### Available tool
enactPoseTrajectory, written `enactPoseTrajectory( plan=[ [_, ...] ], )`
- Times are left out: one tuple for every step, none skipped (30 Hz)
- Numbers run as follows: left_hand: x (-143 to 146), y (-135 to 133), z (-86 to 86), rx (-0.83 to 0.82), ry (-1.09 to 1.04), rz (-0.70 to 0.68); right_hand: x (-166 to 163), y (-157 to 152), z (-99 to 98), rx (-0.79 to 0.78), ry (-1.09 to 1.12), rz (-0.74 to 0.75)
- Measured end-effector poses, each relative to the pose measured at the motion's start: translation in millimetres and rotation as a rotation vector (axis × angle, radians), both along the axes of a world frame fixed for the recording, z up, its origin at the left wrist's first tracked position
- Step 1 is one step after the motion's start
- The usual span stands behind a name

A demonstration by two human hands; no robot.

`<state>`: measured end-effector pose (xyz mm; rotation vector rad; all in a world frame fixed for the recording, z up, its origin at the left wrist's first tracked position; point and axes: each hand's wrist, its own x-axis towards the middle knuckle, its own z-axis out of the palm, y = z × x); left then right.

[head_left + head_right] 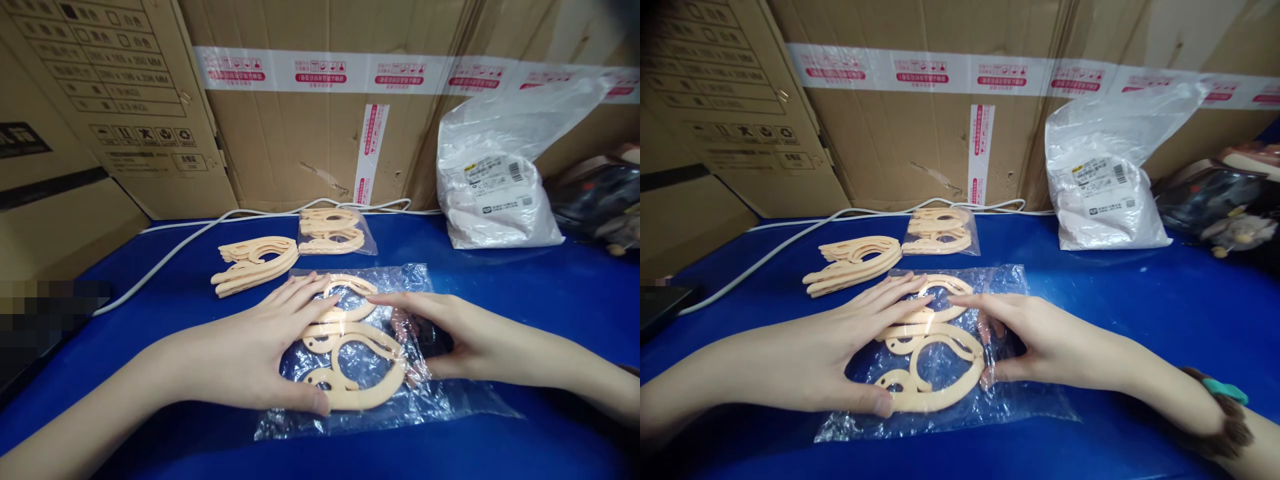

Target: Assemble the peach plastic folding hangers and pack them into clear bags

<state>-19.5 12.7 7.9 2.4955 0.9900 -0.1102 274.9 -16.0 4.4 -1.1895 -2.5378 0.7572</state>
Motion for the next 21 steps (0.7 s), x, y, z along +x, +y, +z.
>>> enactPoseTrajectory(
  plan=[
    [-0.2, 0.1, -0.2, 0.008, -0.012, -0.005, -0.1, 0.0, 0.4, -0.012, -0.001, 0.000],
    [-0.2, -0.1, -0.3, 0.015, -0.014, -0.007, -0.3, -0.1, 0.4, -0.022, -0.001, -0.002],
    [0.0, -0.4, -0.1, 0.021, -0.009, -0.006, -0.6, -0.2, 0.2, -0.031, -0.002, -0.003],
    [0.3, -0.8, 0.3, 0.031, -0.004, -0.005, -1.1, -0.3, -0.5, -0.038, -0.002, -0.005],
    [0.6, -1.3, 0.6, 0.042, -0.003, -0.005, -1.8, -0.5, -1.4, -0.044, -0.002, -0.005],
    [0.8, -1.7, 0.9, 0.054, -0.007, -0.006, -2.5, -0.6, -2.4, -0.048, -0.001, -0.007],
    [0.9, -1.9, 0.9, 0.066, -0.016, -0.008, -3.1, -0.6, -3.4, -0.050, 0.000, -0.010],
    [0.8, -2.1, 0.8, 0.078, -0.027, -0.008, -3.5, -0.5, -4.2, -0.049, 0.003, -0.014],
    [0.6, -2.1, 0.5, 0.086, -0.034, -0.010, -3.8, -0.3, -4.6, -0.051, 0.006, -0.017],
    [0.4, -2.1, 0.0, 0.090, -0.036, -0.013, -3.7, 0.0, -4.7, -0.056, 0.010, -0.017],
    [0.1, -2.0, -0.5, 0.094, -0.034, -0.015, -3.3, 0.4, -4.4, -0.069, 0.019, -0.011],
    [-0.1, -2.0, -0.8, 0.095, -0.031, -0.018, -2.7, 0.9, -4.0, -0.090, 0.032, -0.004],
    [-0.3, -2.0, -1.1, 0.095, -0.028, -0.020, -1.8, 1.3, -3.4, -0.114, 0.049, 0.003],
    [-0.2, -2.2, -1.1, 0.094, -0.025, -0.021, -0.8, 1.8, -3.1, -0.134, 0.065, 0.008],
    [0.0, -2.4, -0.8, 0.093, -0.020, -0.021, 0.3, 2.3, -3.0, -0.148, 0.078, 0.007],
    [0.4, -2.7, -0.3, 0.092, -0.012, -0.022, 1.2, 2.7, -3.3, -0.153, 0.085, 0.003],
    [1.0, -3.0, 0.3, 0.093, 0.001, -0.024, 2.0, 3.2, -4.0, -0.151, 0.086, -0.002],
    [1.7, -3.4, 1.1, 0.094, 0.018, -0.026, 2.5, 3.7, -5.1, -0.143, 0.085, -0.005],
    [2.4, -3.7, 2.0, 0.096, 0.038, -0.026, 2.9, 4.2, -6.3, -0.135, 0.083, -0.005],
    [3.0, -4.0, 2.7, 0.096, 0.058, -0.025, 3.0, 4.7, -7.7, -0.131, 0.081, -0.002],
    [3.6, -4.2, 3.4, 0.093, 0.074, -0.020, 2.9, 5.2, -8.9, -0.127, 0.080, 0.002]
  ],
)
